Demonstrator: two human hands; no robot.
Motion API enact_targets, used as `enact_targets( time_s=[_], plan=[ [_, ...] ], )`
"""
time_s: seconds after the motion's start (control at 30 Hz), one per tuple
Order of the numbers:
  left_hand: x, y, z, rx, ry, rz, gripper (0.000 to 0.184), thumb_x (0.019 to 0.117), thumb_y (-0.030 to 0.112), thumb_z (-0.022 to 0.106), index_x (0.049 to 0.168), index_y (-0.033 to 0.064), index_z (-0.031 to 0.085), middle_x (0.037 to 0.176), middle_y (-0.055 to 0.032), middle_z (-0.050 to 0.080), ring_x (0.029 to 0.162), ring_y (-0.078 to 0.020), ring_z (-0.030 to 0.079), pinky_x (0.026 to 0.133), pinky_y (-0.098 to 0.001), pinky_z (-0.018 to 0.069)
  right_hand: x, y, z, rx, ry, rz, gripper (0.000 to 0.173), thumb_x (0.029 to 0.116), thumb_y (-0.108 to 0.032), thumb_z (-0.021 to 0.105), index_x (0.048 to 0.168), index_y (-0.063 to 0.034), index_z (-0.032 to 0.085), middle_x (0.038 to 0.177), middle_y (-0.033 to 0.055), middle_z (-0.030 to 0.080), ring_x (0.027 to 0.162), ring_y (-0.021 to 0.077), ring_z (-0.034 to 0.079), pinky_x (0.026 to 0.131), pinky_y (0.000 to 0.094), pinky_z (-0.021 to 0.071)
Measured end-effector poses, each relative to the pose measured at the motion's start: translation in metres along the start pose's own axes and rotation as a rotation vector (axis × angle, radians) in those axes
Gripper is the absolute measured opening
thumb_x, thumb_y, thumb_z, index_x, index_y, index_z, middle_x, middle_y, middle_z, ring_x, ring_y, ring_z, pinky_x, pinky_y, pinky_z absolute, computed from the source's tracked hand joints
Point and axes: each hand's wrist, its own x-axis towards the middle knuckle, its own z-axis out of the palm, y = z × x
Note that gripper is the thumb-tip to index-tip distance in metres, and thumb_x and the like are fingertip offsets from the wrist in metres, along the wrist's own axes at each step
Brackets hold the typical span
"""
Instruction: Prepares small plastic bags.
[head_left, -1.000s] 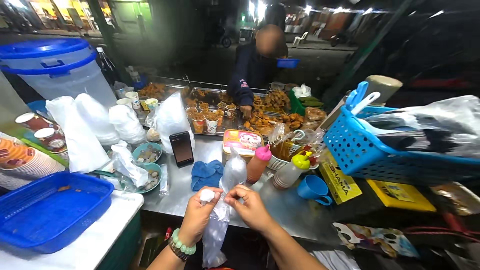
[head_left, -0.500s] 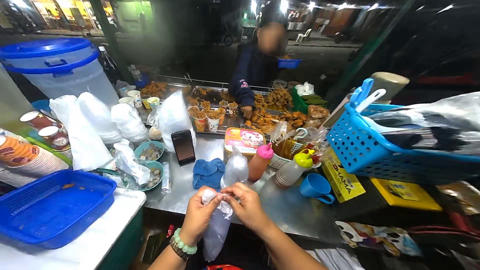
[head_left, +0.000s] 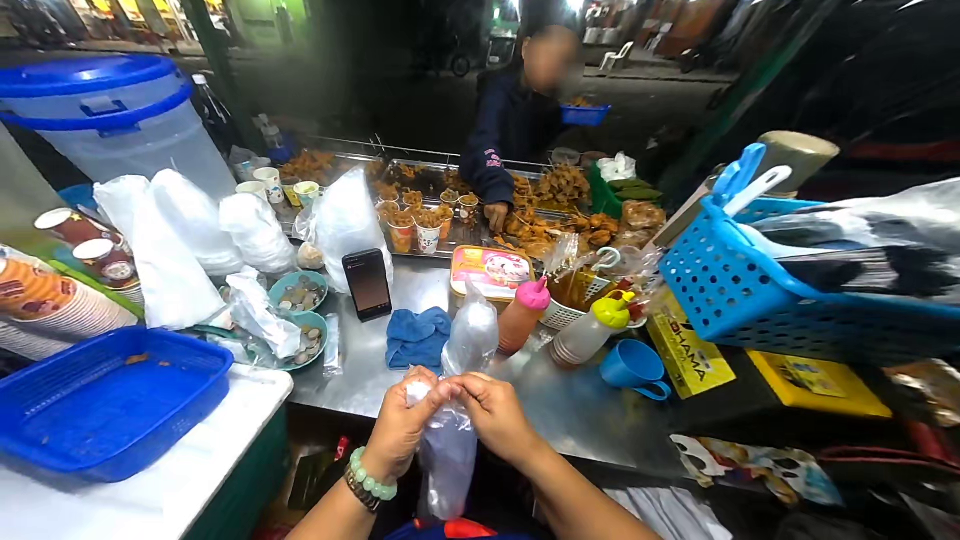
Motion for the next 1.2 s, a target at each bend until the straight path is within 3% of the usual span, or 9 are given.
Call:
enact_targets(
  time_s=[0.2, 0.33, 0.53, 0.63, 0.7, 0.87, 1.0, 1.1, 1.2],
  plan=[
    [0.0, 0.003, 0.009, 0.063, 0.116, -0.086, 0.009, 0.0911, -0.001, 0.068, 0.1, 0.0017, 0.066, 0.086, -0.0028, 0.072, 0.079, -0.0101, 0.07, 0.076, -0.028, 0.0603, 0.0, 0.007, -0.003, 0.079, 0.167, 0.03, 0.018, 0.0954, -0.016, 0.067, 0.1, -0.0062, 0.081, 0.089, 0.0014, 0.072, 0.087, 0.0008, 0.066, 0.083, 0.0166, 0.0541],
    [-0.001, 0.003, 0.011, -0.002, 0.076, -0.073, 0.007, 0.0941, 0.006, 0.066, 0.089, 0.0085, 0.07, 0.083, 0.003, 0.07, 0.077, -0.0052, 0.067, 0.075, -0.0245, 0.0584, -0.002, 0.005, -0.001, 0.073, 0.187, -0.016, 0.021, 0.0967, -0.012, 0.063, 0.105, -0.0015, 0.079, 0.091, 0.0054, 0.076, 0.087, 0.0031, 0.069, 0.085, 0.0181, 0.0547],
    [-0.002, 0.004, 0.016, -0.071, 0.076, -0.118, 0.013, 0.0875, -0.003, 0.07, 0.097, 0.0041, 0.064, 0.086, -0.0032, 0.071, 0.079, -0.0105, 0.07, 0.076, -0.0285, 0.0603, -0.004, 0.006, 0.0, 0.159, 0.233, 0.003, 0.02, 0.0974, -0.011, 0.063, 0.105, -0.0009, 0.079, 0.094, 0.0045, 0.077, 0.089, 0.0014, 0.07, 0.087, 0.0176, 0.0555],
    [-0.002, 0.006, 0.016, -0.102, 0.042, -0.144, 0.002, 0.0913, 0.007, 0.071, 0.093, 0.0065, 0.07, 0.084, -0.0013, 0.073, 0.077, -0.0086, 0.071, 0.075, -0.0274, 0.0607, -0.004, 0.006, -0.001, 0.204, 0.252, 0.012, 0.018, 0.0955, -0.011, 0.066, 0.103, -0.0019, 0.08, 0.092, 0.0026, 0.077, 0.087, 0.0002, 0.069, 0.085, 0.0165, 0.0553],
    [-0.003, 0.005, 0.011, -0.209, -0.072, -0.142, 0.014, 0.0883, 0.022, 0.079, 0.093, 0.0114, 0.072, 0.087, 0.0009, 0.073, 0.081, -0.0071, 0.07, 0.078, -0.0264, 0.0591, -0.005, 0.003, -0.003, 0.253, 0.232, 0.049, 0.017, 0.0954, -0.011, 0.067, 0.101, -0.0022, 0.08, 0.092, 0.0018, 0.076, 0.088, -0.0003, 0.068, 0.085, 0.0164, 0.0553],
    [-0.01, 0.008, 0.008, -0.431, -0.233, -0.15, 0.02, 0.0841, 0.028, 0.082, 0.1, 0.0154, 0.08, 0.091, -0.0002, 0.077, 0.083, -0.0059, 0.073, 0.081, -0.0242, 0.06, 0.0, -0.006, -0.011, 0.824, 0.193, 0.309, 0.023, 0.1013, -0.001, 0.053, 0.093, -0.0056, 0.073, 0.09, -0.0011, 0.075, 0.083, 0.0033, 0.07, 0.081, 0.0225, 0.0585],
    [-0.004, 0.009, 0.0, -0.414, -0.226, -0.188, 0.016, 0.0857, 0.032, 0.082, 0.094, 0.0197, 0.076, 0.082, 0.0027, 0.074, 0.074, -0.0039, 0.071, 0.072, -0.0218, 0.0594, 0.0, -0.005, -0.027, 1.301, 0.079, 0.427, 0.031, 0.107, -0.013, 0.044, 0.09, -0.0171, 0.069, 0.075, -0.0037, 0.07, 0.069, 0.0041, 0.068, 0.07, 0.0232, 0.0591],
    [0.012, 0.021, -0.007, -0.263, -0.172, -0.157, 0.014, 0.0904, 0.029, 0.077, 0.097, 0.0179, 0.073, 0.085, 0.003, 0.074, 0.076, -0.0045, 0.071, 0.071, -0.0226, 0.06, 0.003, 0.01, -0.042, 1.033, -0.004, 0.146, 0.015, 0.0995, -0.013, 0.059, 0.102, -0.0203, 0.072, 0.081, -0.0104, 0.069, 0.073, -0.0033, 0.064, 0.07, 0.0166, 0.0546],
    [0.035, 0.038, -0.008, 0.184, -0.227, 0.006, 0.013, 0.0931, 0.01, 0.065, 0.092, 0.0087, 0.078, 0.088, 0.004, 0.073, 0.083, -0.0012, 0.066, 0.078, -0.02, 0.0551, 0.016, 0.013, -0.064, 0.177, 0.063, -0.119, 0.021, 0.0908, -0.008, 0.056, 0.09, -0.0094, 0.077, 0.087, -0.0043, 0.06, 0.087, -0.0005, 0.055, 0.079, 0.0146, 0.0455]
  ],
)
